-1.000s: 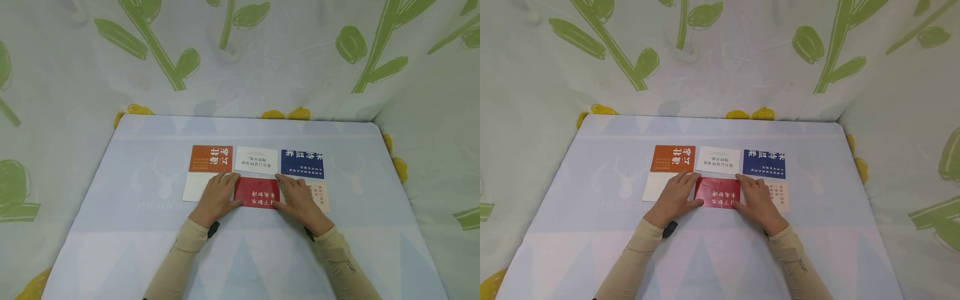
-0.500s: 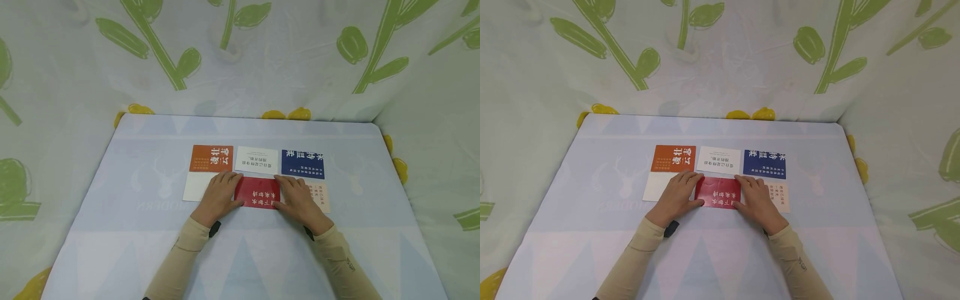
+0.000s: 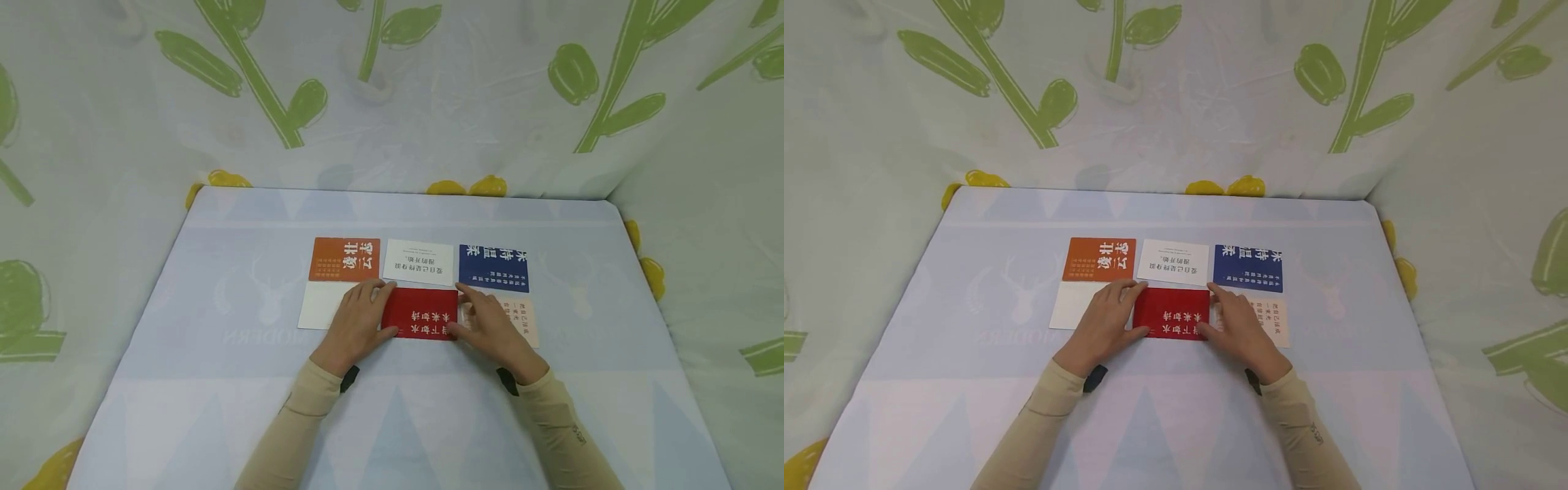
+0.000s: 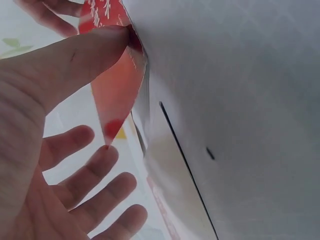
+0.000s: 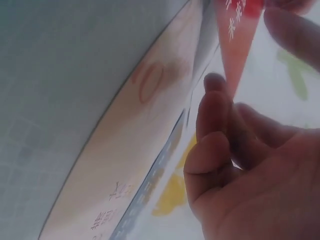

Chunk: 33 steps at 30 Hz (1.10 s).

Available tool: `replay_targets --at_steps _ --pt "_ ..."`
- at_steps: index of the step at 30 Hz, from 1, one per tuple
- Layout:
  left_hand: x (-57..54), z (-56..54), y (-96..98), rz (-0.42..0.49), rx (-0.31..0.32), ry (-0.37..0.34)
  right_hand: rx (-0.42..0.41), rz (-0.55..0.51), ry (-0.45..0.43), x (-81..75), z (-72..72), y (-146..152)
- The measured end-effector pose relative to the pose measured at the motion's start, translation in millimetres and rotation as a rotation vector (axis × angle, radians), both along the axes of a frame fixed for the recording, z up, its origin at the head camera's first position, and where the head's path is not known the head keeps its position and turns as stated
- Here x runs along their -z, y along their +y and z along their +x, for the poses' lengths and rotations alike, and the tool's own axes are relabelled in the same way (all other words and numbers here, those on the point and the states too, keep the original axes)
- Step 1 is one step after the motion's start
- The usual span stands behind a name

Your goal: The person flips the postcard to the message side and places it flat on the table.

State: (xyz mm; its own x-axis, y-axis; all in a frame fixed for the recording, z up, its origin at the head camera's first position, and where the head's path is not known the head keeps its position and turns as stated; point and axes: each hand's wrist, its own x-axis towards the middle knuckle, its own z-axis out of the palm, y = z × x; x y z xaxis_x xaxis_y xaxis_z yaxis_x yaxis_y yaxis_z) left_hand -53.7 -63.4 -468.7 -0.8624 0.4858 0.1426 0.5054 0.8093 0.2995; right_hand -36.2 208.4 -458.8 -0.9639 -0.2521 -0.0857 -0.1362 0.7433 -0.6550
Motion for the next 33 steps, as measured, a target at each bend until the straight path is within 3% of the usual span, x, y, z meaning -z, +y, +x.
replay_targets --at_steps 7,16,23,27,33 --pt "2.8 0.9 0.2 0.022 -0.011 0.016 0.062 -0.042 -0.092 -2.3 -0.6 3" --pt "2.3 0.7 -3.8 0.093 -0.014 0.074 0.076 -0.039 -0.092 -4.2 1.8 3" --pt "-4.7 -0.8 -11.7 0.234 -0.145 0.135 0.083 -0.025 -0.083 -4.7 2.6 3" --pt "-8.6 1.6 -12.0 0.271 -0.211 0.072 0.086 -0.018 -0.080 -4.2 2.7 3" --pt "-11.9 4.8 -6.7 0.253 -0.265 -0.120 0.089 -0.007 -0.071 -2.9 3.7 4"
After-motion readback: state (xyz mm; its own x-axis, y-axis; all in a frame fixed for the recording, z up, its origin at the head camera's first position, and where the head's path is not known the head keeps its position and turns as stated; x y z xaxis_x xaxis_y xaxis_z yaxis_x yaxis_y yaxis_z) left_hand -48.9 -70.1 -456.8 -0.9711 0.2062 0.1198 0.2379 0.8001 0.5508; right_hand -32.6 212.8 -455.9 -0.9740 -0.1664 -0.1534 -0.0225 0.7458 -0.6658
